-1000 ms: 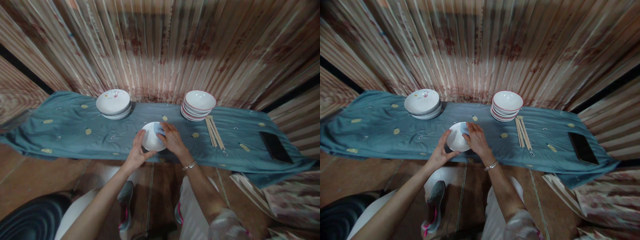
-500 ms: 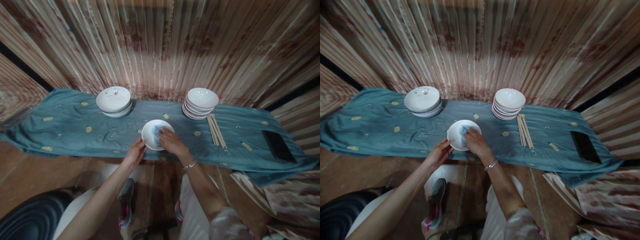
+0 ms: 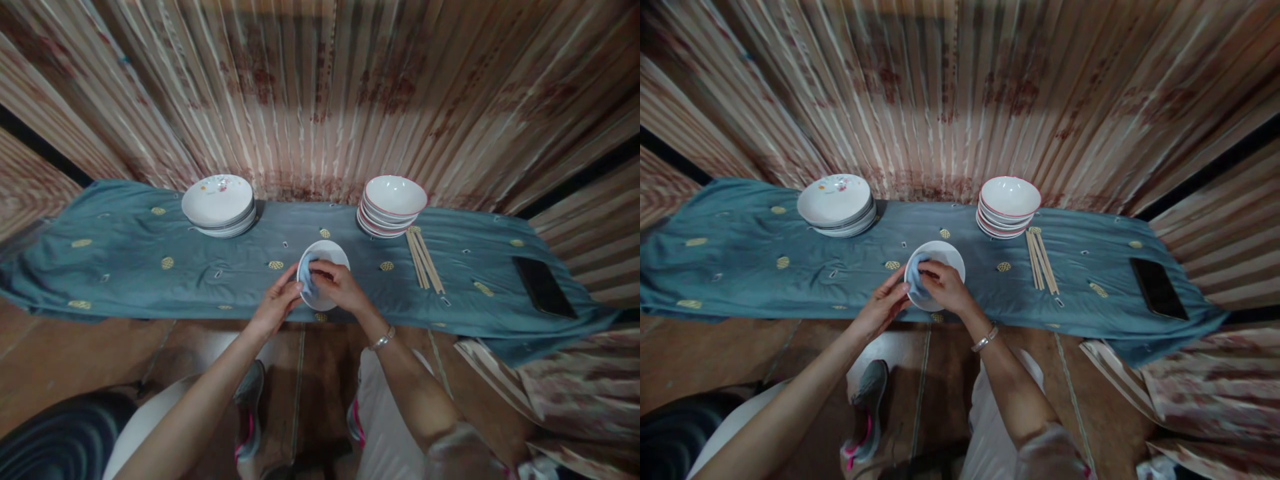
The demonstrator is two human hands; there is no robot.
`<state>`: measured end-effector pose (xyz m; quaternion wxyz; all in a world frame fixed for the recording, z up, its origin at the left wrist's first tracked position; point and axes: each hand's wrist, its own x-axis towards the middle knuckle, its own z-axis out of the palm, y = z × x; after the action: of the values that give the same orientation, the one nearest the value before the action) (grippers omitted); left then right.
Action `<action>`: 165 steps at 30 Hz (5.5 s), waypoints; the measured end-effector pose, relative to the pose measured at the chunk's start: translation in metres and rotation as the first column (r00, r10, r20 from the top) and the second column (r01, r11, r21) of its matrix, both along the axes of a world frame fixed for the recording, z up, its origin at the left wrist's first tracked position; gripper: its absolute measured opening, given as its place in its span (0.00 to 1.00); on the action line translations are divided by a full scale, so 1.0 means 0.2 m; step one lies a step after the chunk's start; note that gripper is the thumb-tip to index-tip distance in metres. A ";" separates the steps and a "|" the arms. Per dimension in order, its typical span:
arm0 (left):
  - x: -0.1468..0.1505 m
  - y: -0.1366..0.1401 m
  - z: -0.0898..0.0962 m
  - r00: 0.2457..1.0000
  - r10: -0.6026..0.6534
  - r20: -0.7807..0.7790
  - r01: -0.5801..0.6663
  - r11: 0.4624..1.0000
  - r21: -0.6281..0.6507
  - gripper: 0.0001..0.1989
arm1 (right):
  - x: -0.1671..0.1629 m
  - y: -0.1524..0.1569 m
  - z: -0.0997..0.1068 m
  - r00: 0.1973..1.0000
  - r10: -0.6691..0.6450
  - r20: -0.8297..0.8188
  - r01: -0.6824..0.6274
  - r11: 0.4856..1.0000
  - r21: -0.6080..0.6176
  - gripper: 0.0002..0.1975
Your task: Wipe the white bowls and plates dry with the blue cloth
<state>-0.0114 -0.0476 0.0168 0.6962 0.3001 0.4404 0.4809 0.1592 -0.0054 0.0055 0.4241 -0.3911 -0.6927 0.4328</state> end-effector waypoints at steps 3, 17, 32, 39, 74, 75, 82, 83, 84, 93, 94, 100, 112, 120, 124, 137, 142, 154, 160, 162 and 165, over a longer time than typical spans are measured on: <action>0.01 0.00 0.01 0.999 0.010 -0.037 -0.009 1.000 0.026 0.41 | -0.01 0.01 -0.01 0.997 -0.077 -0.005 0.077 0.991 0.111 0.15; 0.03 0.00 0.02 0.996 0.027 -0.085 -0.023 0.999 0.049 0.39 | 0.00 0.02 0.01 0.838 -0.409 0.362 0.198 0.845 0.496 0.23; 0.05 -0.01 0.04 0.996 0.048 -0.071 -0.049 0.999 -0.002 0.36 | 0.11 0.15 0.05 0.521 -0.509 0.685 0.326 0.861 0.392 0.14; 0.06 0.00 0.08 0.992 0.109 -0.067 -0.115 0.989 -0.092 0.31 | 0.17 0.11 0.05 0.517 -0.466 0.718 0.370 0.878 0.303 0.13; 0.08 0.07 0.12 0.985 0.169 -0.046 -0.166 0.985 0.054 0.22 | 0.11 0.01 0.07 0.705 -0.492 0.510 0.458 0.866 0.202 0.19; 0.09 0.06 0.12 0.985 0.163 -0.051 -0.161 0.985 0.056 0.23 | 0.11 0.01 0.06 0.693 -0.483 0.536 0.446 0.871 0.208 0.20; 0.11 0.05 0.10 0.984 0.155 -0.082 -0.151 0.987 0.060 0.27 | 0.08 0.04 0.03 0.611 -0.478 0.631 0.376 0.877 0.300 0.19; 0.12 0.05 0.09 0.986 0.146 -0.083 -0.141 0.988 0.054 0.27 | 0.08 0.05 0.03 0.613 -0.478 0.629 0.376 0.877 0.300 0.19; 0.13 0.04 0.09 0.988 0.135 -0.078 -0.132 0.990 0.044 0.27 | 0.08 0.06 0.03 0.619 -0.479 0.623 0.381 0.876 0.296 0.19; 0.14 0.01 0.10 0.998 0.050 -0.041 -0.051 0.998 -0.021 0.23 | 0.05 0.09 0.02 0.842 -0.479 0.249 0.421 0.872 0.251 0.22; 0.14 0.01 0.10 0.998 0.048 -0.039 -0.048 0.999 -0.019 0.23 | 0.05 0.09 0.03 0.868 -0.454 0.200 0.406 0.882 0.240 0.22; 0.13 0.01 0.11 0.999 0.040 -0.020 -0.040 0.999 -0.013 0.23 | -0.01 0.05 0.09 0.971 -0.237 -0.011 0.235 0.952 0.194 0.21; 0.07 0.04 0.11 0.999 0.048 0.021 -0.047 0.998 -0.040 0.21 | 0.03 -0.03 0.15 0.983 0.090 -0.163 -0.093 0.996 -0.013 0.16; 0.05 0.07 0.12 0.999 0.035 0.014 -0.034 0.998 -0.055 0.23 | 0.10 -0.02 0.10 0.984 0.092 -0.153 -0.112 0.986 -0.122 0.17; 0.05 0.08 0.14 0.996 0.081 0.024 -0.081 0.996 -0.031 0.23 | 0.12 -0.02 0.09 0.997 0.081 -0.007 -0.081 0.997 0.005 0.16; 0.09 0.11 0.15 0.984 0.172 0.046 -0.169 0.983 -0.072 0.15 | 0.22 0.06 0.00 0.791 -0.581 0.191 0.439 0.757 0.485 0.11; 0.10 0.11 0.17 0.978 0.186 0.098 -0.180 0.982 -0.061 0.11 | 0.29 0.06 0.04 0.772 -0.627 0.103 0.595 0.770 0.230 0.14; 0.16 0.14 0.19 0.985 0.074 0.156 -0.079 0.997 0.021 0.14 | 0.31 0.03 0.11 0.906 -0.417 -0.074 0.401 0.901 -0.164 0.21; 0.26 0.17 0.24 0.980 0.070 0.188 -0.078 0.996 0.040 0.09 | 0.38 0.00 0.21 0.862 -0.505 -0.032 0.501 0.861 -0.092 0.18; 0.31 0.19 0.28 0.979 0.056 0.194 -0.070 0.995 0.067 0.10 | 0.41 0.00 0.27 0.844 -0.536 -0.034 0.535 0.844 -0.042 0.17; 0.37 0.25 0.34 0.979 0.019 0.201 -0.048 0.990 0.136 0.16 | 0.48 0.04 0.35 0.824 -0.566 -0.025 0.567 0.824 0.030 0.15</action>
<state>0.0622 0.0022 0.0848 0.7058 0.2910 0.3386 0.5500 0.2545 0.0027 0.0750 0.5456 -0.5679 -0.5500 0.2779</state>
